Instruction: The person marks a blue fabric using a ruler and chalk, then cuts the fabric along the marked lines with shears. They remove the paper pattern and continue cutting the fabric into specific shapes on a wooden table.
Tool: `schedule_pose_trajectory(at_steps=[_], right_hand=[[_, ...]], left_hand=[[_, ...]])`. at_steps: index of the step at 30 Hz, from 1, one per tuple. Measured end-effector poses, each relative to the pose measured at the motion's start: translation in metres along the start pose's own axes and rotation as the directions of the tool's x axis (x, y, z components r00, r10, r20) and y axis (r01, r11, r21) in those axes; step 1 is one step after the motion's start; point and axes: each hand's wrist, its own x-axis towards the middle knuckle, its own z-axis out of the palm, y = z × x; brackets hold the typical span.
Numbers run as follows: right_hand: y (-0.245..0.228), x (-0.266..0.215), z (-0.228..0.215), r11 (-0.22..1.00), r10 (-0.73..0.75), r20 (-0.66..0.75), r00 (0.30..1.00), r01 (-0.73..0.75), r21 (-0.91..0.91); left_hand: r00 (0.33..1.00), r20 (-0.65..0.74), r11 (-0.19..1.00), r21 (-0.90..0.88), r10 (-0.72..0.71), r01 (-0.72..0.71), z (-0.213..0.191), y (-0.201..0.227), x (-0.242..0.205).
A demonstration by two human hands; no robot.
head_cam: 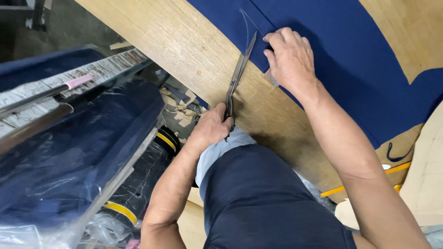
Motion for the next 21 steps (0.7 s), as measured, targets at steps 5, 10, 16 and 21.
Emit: schedule_pose_trajectory(at_steps=[5, 10, 16, 21], right_hand=[[0.001, 0.0, 0.002, 1.0, -0.014, -0.01, 1.0, 0.014, -0.012], [0.002, 0.0, 0.003, 0.999, -0.031, -0.021, 0.999, 0.03, -0.024], [0.004, 0.0, 0.003, 1.0, -0.013, -0.004, 1.0, 0.013, -0.002], [0.003, 0.0, 0.003, 1.0, -0.015, -0.011, 1.0, 0.015, 0.004]], left_hand=[[1.0, 0.017, 0.999, -0.043, -0.017, 0.018, 0.008, -0.001, 0.002], [1.0, -0.008, 0.996, -0.09, -0.029, 0.028, 0.013, 0.003, 0.001], [0.999, -0.022, 0.99, -0.135, -0.042, 0.038, 0.02, 0.006, 0.0], [0.997, -0.017, 0.981, -0.181, -0.071, 0.066, 0.018, 0.017, -0.006]])
